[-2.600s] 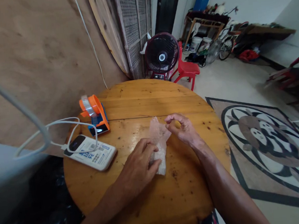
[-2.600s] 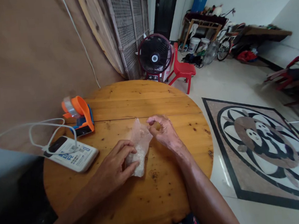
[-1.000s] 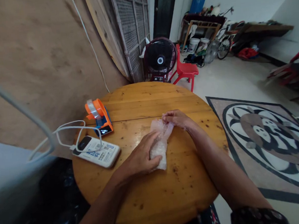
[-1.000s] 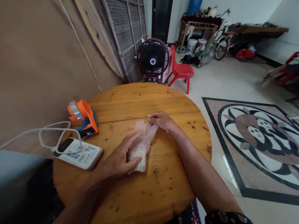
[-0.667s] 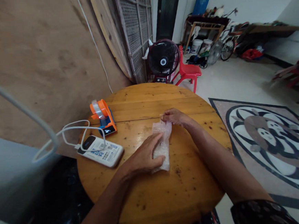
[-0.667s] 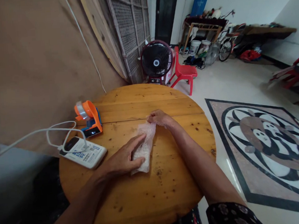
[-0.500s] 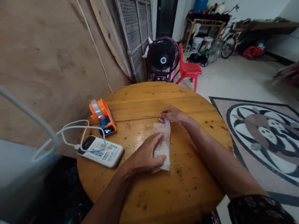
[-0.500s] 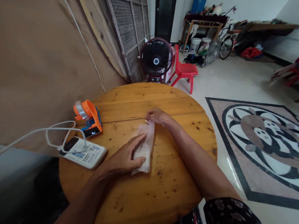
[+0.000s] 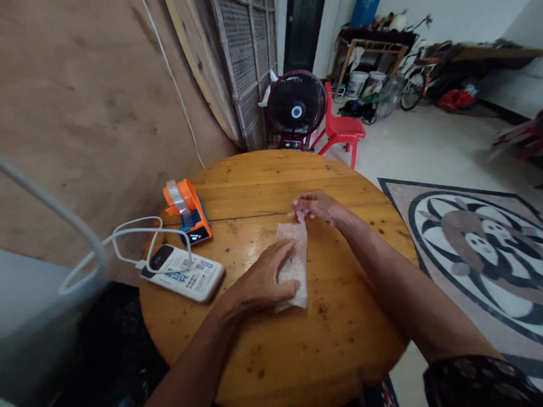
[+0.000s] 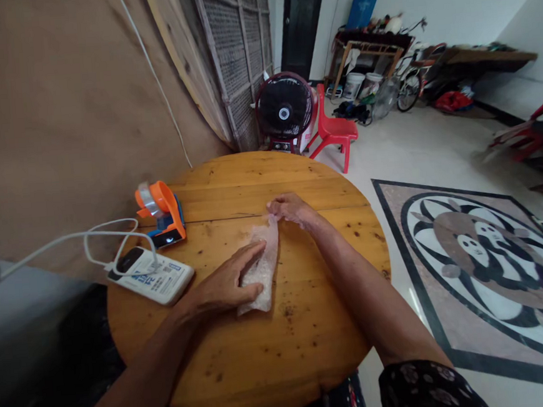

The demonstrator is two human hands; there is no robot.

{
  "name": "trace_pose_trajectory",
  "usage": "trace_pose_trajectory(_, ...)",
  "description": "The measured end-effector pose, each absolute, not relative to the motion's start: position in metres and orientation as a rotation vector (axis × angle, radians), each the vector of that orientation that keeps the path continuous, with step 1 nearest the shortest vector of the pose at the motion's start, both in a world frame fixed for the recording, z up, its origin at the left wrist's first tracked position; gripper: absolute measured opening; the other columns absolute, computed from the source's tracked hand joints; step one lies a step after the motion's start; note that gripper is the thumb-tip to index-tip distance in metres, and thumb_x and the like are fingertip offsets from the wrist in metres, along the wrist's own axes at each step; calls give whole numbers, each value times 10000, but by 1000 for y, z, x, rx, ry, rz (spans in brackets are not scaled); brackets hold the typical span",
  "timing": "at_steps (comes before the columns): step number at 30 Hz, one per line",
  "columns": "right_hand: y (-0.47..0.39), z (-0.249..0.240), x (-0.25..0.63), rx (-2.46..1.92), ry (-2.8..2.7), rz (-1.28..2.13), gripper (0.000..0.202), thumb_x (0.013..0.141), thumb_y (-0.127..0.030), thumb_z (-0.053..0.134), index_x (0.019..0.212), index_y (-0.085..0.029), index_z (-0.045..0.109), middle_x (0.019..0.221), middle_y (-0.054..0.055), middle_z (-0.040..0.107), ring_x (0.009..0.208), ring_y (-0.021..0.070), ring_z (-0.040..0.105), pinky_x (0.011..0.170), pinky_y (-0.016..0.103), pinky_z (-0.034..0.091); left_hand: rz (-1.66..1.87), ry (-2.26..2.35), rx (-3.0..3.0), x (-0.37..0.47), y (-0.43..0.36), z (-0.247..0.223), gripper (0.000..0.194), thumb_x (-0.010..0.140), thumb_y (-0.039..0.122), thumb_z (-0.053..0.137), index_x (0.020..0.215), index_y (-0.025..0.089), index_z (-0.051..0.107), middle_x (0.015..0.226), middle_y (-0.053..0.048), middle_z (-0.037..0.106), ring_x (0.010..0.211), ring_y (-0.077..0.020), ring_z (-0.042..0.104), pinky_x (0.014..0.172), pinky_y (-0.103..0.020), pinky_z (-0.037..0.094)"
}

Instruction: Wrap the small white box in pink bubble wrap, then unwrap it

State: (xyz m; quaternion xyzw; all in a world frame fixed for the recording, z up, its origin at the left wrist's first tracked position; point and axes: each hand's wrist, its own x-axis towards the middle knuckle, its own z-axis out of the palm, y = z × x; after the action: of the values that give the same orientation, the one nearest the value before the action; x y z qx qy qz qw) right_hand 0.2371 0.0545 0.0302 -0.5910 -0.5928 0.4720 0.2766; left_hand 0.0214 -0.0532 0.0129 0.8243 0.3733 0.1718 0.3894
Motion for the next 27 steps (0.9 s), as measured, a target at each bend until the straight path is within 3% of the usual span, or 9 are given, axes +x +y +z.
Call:
trace_pose_trajectory(5, 28, 37, 261, -1486, -1485, 1145, 270, 714, -437, 666, 782, -184, 602, 741, 4, 636, 586, 97, 529, 545, 229, 372, 418, 954, 2106, 22, -53, 14, 791, 720, 254, 576, 1455, 80, 341, 1540, -178, 323, 1428, -291, 301, 1187, -479, 245)
trace_pose_trajectory(13, 7, 39, 265, -1367, -1760, 1357, 428, 726, -366, 678, 1100, -175, 596, 643, -60, 520, 511, 86, 453, 498, 232, 353, 401, 968, 2111, 22, -53, 13, 812, 721, 275, 575, 1469, 93, 317, 1553, -170, 296, 1442, -280, 274, 1194, -459, 226)
trace_pose_trajectory(17, 10, 39, 255, -1328, -1836, 1293, 391, 750, -377, 657, 1078, -171, 605, 638, -60, 497, 524, 92, 430, 498, 234, 341, 402, 960, 2095, 22, -53, 14, 822, 726, 278, 579, 1472, 74, 300, 1555, -179, 285, 1442, -284, 266, 1195, -462, 220)
trace_pose_trajectory(24, -2, 19, 250, -1168, -1924, 1137, 308, 796, -302, 603, 1078, -177, 604, 813, 7, 611, 715, 126, 554, 674, 267, 439, 436, 952, 2064, 23, -53, 14, 767, 703, 270, 598, 1421, 128, 370, 1501, -161, 375, 1383, -334, 348, 1157, -502, 281)
trace_pose_trajectory(27, -7, 10, 245, -1257, -1987, 973, 301, 807, -251, 576, 1095, -175, 617, 816, 22, 633, 701, 134, 562, 673, 274, 449, 469, 970, 2032, 23, -53, 11, 842, 702, 283, 607, 1466, 119, 295, 1518, -164, 339, 1387, -322, 342, 1165, -476, 279)
